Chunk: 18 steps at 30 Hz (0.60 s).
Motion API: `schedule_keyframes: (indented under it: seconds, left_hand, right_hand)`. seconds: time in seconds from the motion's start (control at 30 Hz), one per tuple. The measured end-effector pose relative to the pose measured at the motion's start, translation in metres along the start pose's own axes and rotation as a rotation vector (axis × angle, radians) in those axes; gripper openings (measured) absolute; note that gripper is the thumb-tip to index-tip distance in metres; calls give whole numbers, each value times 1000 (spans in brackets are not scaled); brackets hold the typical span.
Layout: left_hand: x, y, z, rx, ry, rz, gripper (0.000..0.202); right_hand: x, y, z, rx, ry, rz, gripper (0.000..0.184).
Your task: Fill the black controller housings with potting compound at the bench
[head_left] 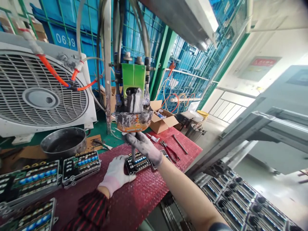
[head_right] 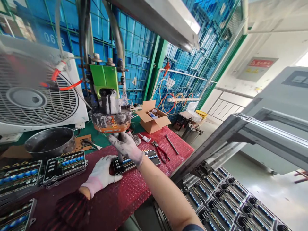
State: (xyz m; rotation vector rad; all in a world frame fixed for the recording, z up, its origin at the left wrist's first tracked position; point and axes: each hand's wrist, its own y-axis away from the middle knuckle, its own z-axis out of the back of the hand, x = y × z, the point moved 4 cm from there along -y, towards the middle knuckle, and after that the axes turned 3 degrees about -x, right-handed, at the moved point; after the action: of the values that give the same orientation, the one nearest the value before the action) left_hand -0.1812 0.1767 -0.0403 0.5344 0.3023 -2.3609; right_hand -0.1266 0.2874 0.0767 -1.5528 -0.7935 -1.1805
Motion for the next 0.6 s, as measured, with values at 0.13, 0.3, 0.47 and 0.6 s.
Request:
schedule_keyframes:
  seconds: [0.13, 0.3, 0.47, 0.6]
  left_hand:
    - [-1, 8, 5, -126, -61, -6, 86]
    - [-63, 6, 1, -204, -191, -375, 55]
    - [-135, -54, -32, 88, -309, -307, 95]
    - [-154, -83, -47, 230, -299, -217, 108]
  right_hand:
    - [11, 63, 52, -127, 61, -10, 55]
    - [-16, 187, 108, -377, -30, -269, 49]
    - [-47, 262, 115, -353, -67, -361, 45]
    - [-54, 275, 122, -421, -74, -356, 45]
